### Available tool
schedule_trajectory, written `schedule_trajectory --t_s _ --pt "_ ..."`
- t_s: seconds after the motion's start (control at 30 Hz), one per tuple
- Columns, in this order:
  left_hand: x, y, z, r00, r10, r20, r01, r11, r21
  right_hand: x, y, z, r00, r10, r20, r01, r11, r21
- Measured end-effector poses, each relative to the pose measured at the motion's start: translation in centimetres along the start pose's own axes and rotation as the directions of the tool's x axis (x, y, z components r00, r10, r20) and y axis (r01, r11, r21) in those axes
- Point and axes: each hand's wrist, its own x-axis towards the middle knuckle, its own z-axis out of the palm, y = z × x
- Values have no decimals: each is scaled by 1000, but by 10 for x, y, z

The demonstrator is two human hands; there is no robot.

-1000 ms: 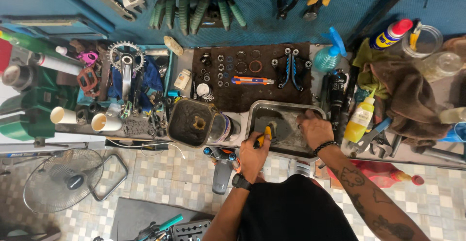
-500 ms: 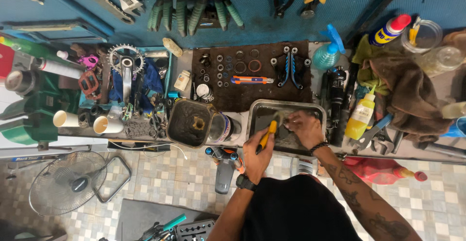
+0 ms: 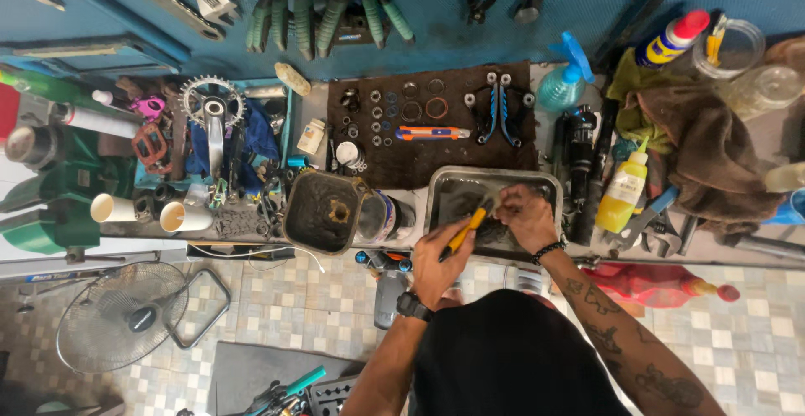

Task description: The person cleans small bicycle parts in a metal tray using a yellow brush and a liquid solvent. They scrub the parts, rinse the brush, and pour more solvent from a red container into the tray. The person also uses pliers to handle a part and places cleaned items on a mat.

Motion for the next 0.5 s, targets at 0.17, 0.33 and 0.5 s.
schedule_trajectory --t_s 0.17,0.33,0.5 --pt "2 -2 1 1000 -14 -27 13 1000 -16 -4 -19 -1 999 49 -9 -49 998 -46" --pt "3 -3 1 999 31 -31 -33 997 -71 -3 -20 -2 998 69 -10 -70 996 -61" --pt "3 -17 3 994 -108 -16 108 993 39 3 8 -1 999 41 17 -40 999 -16"
